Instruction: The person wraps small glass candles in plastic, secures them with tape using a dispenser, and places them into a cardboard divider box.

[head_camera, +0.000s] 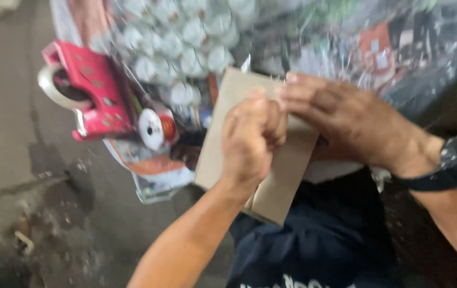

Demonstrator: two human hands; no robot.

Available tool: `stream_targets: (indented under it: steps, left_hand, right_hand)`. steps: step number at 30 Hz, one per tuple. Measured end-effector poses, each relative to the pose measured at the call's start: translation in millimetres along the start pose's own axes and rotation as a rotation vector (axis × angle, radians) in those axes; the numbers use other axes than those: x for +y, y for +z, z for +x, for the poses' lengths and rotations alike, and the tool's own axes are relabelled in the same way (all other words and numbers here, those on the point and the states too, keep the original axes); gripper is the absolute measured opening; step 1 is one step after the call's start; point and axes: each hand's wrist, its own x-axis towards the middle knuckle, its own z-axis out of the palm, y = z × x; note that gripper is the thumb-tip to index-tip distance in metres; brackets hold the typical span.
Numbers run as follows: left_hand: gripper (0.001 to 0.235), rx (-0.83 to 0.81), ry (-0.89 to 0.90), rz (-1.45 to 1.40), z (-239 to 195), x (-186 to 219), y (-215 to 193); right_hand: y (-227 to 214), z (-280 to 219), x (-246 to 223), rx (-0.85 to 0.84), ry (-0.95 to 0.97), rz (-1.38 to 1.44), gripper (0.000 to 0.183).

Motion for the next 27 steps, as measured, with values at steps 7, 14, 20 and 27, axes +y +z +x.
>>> stream_targets:
  steps: [7,14,20,27]
  left_hand:
    - [0.032,-0.163,0.244,-0.312,11.9,34.3,17.9]
    - [0.039,-0.005,0.096,-0.057,38.2,-8.4,13.8]
    - [0.037,-0.097,0.159,-0.299,45.9,19.5,25.2]
    - [0.04,-0.035,0.083,-0.1,50.4,-9.8,19.7]
  right_hand:
    - [-5.2,-10.3,1.9,-0.151,0.291,0.135,0.091]
    - [-2.9,-9.0,4.4,-0.083,0.278,0.077,0.103]
    - [-5.8,-13.2,2.5,-0.123,0.256,-0.089,0.072]
    - [-0.4,-25.8,-3.3,0.023,0.258,0.101,0.113]
